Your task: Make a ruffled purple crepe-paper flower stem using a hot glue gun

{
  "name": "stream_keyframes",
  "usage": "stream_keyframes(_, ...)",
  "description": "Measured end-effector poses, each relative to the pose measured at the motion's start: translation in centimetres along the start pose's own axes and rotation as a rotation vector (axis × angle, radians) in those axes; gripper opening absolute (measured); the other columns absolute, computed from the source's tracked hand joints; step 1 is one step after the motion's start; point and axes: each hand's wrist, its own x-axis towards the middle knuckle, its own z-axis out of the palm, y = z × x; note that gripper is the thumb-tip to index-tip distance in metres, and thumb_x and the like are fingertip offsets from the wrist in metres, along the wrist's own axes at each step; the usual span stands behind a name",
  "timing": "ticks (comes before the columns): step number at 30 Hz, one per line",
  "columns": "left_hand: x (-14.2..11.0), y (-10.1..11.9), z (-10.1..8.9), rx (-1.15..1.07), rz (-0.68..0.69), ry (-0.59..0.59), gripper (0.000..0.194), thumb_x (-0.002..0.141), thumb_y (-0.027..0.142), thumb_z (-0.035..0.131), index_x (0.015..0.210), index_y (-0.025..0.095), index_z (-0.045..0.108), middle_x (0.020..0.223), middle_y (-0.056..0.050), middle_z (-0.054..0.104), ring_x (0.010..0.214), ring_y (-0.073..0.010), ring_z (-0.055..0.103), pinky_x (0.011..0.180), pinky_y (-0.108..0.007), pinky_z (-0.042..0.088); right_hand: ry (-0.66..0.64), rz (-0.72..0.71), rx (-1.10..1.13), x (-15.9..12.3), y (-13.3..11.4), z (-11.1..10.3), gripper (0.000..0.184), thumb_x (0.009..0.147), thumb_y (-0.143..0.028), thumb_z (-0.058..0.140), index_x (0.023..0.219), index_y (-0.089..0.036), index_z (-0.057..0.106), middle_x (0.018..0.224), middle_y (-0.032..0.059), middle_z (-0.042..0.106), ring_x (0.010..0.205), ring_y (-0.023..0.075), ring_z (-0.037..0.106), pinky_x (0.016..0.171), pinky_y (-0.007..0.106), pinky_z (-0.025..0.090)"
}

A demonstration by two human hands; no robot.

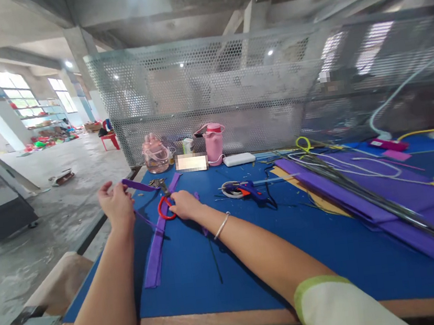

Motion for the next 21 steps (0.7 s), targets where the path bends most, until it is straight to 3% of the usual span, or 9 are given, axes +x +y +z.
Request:
stream_keyframes(4, -1.0, 0.5, 0.2, -0.209, 0.042, -0.02, 0.035, 0.077, 0.021, 0.059, 0.106, 0.022, 0.039, 0.063, 0.011, 0.042, 0.038, -0.003, 0.033, 0.037, -0.015, 0.027, 0.044, -0.195, -0.058, -3.5, -0.3, -2.3, 0.033, 0.089, -0.034, 0.06, 0.116, -0.016, 0.058, 0.117, 0.0081, 0.061, 0.104, 0.0225, 0.059, 0.088, 0.044, 0.049)
stream_keyframes(8, -2.8, 2.5, 0.6, -0.348, 0.017, -0.182, 0.028, 0.074, 0.02, 0.061, 0.097, 0.023, 0.046, 0.056, 0.011, 0.037, 0.036, -0.0026, 0.028, 0.034, -0.013, 0.023, 0.179, -0.266, -0.083, -9.1, 3.2, -6.9, 0.024, 0.083, -0.032, 0.066, 0.103, -0.019, 0.066, 0.106, 0.0073, 0.067, 0.102, 0.0205, 0.06, 0.092, 0.034, 0.044)
stream_keyframes(10, -5.0, 4.1, 0.9, -0.402, -0.029, -0.348, 0.022, 0.074, 0.021, 0.061, 0.094, 0.021, 0.052, 0.058, 0.008, 0.044, 0.037, -0.0021, 0.029, 0.034, -0.012, 0.021, 0.292, -0.21, -0.086, -11.6, 6.7, -9.5, 0.016, 0.086, -0.031, 0.06, 0.093, -0.019, 0.067, 0.096, 0.0065, 0.07, 0.092, 0.0193, 0.062, 0.085, 0.031, 0.045)
stream_keyframes(13, -10.4, 5.9, 1.8, -0.453, -0.213, -0.782, 0.024, 0.073, 0.017, 0.064, 0.096, 0.019, 0.059, 0.07, 0.002, 0.058, 0.042, -0.0032, 0.038, 0.033, -0.011, 0.022, 0.518, -0.028, -0.077, -13.9, 12.6, -13.1, 0.027, 0.089, -0.036, 0.048, 0.079, -0.018, 0.065, 0.078, 0.0063, 0.068, 0.074, 0.0199, 0.06, 0.069, 0.032, 0.044)
stream_keyframes(15, -14.8, 5.9, 2.6, -0.41, -0.303, -0.919, 0.021, 0.074, 0.02, 0.066, 0.094, 0.017, 0.06, 0.082, -0.004, 0.065, 0.055, -0.0069, 0.051, 0.042, -0.013, 0.037, 0.643, 0.099, -0.06, -14.7, 16.2, -14.7, 0.035, 0.089, -0.042, 0.042, 0.078, -0.017, 0.064, 0.069, 0.0058, 0.065, 0.064, 0.0203, 0.058, 0.062, 0.032, 0.043)
stream_keyframes(17, -18.6, 4.7, 3.3, -0.386, -0.365, -0.911, 0.018, 0.078, 0.025, 0.066, 0.093, 0.017, 0.06, 0.094, -0.005, 0.067, 0.069, -0.0081, 0.056, 0.06, -0.016, 0.046, 0.706, 0.196, -0.037, -15.1, 18.8, -15.7, 0.039, 0.087, -0.048, 0.04, 0.079, -0.017, 0.063, 0.065, 0.0053, 0.063, 0.059, 0.0201, 0.056, 0.059, 0.032, 0.041)
stream_keyframes(21, -22.4, 0.4, 3.8, -0.182, -0.433, -0.821, 0.032, 0.079, 0.026, 0.061, 0.11, 0.021, 0.054, 0.096, -0.001, 0.064, 0.068, -0.0082, 0.053, 0.062, -0.017, 0.043, 0.682, 0.271, 0.001, -15.4, 20.1, -15.8, 0.037, 0.082, -0.05, 0.042, 0.08, -0.018, 0.06, 0.07, 0.0054, 0.065, 0.062, 0.0192, 0.057, 0.061, 0.031, 0.042)
